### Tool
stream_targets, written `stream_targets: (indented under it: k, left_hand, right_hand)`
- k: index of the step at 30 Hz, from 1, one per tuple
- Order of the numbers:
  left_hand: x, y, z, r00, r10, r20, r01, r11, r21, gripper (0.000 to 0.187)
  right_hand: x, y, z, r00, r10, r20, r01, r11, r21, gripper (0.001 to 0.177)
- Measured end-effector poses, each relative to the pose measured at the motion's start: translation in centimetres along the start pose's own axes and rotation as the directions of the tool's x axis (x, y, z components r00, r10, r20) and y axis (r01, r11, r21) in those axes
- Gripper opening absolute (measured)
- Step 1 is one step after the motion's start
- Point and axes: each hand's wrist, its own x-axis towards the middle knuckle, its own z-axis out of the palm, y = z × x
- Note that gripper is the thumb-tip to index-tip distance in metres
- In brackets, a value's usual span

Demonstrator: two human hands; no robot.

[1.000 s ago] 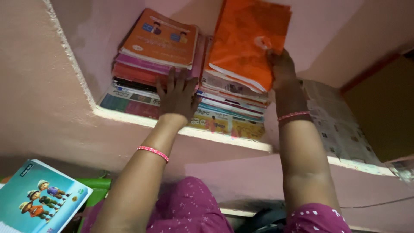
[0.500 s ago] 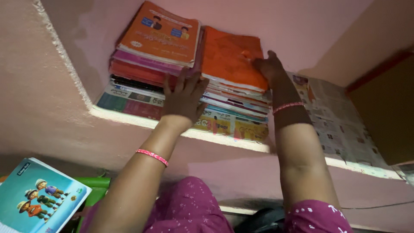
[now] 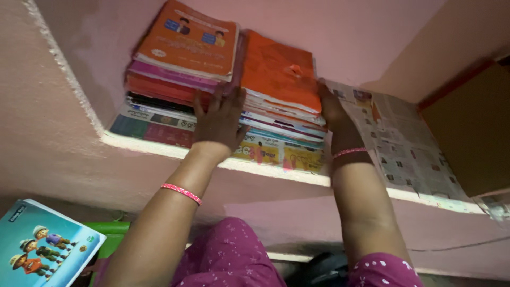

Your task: The person repeatedly picks up books and notebooks from a woven charpai bed and places them onto a wall shelf. They handle items one at a time or in small groups, occasionally flipping pages, and continue stacking until the shelf is filled.

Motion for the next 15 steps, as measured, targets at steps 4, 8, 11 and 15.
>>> stream_targets:
  k: [4, 8, 11, 15]
  left_hand:
    - [-0.3, -0.1, 0.1, 0.994, 0.061, -0.091, -0.058, 0.998, 0.036, 0.084]
    - [0.3, -0.2, 0.7, 1.000, 0.016, 0.019, -0.016, 0.999, 0.031, 0.086]
    - [0.6, -0.3, 1.2, 0.997, -0.006, -0.079, 0.007, 1.000, 0.020, 0.090]
    - [-0.1, -0.8, 1.4, 0.966, -0.079, -0.244, 0.069, 0.996, -0.050, 0.092]
  right_hand:
    - [-0.2, -0.8, 0.0, 0.997, -0.077, -0.009, 0.076, 0.994, -0.076, 0.070]
    - [-1.0, -1.0, 0.1, 0.974, -0.222, -0.044, 0.201, 0.938, -0.282, 0.062]
    - [-2.6, -2.9, 2.0, 0.793, -0.605, -0.070, 0.416, 0.622, -0.663, 0.056]
    - [-6.2, -6.3, 7.8, 0.492, -0.788, 0.371, 0.652, 0.050, -0.757, 0.049]
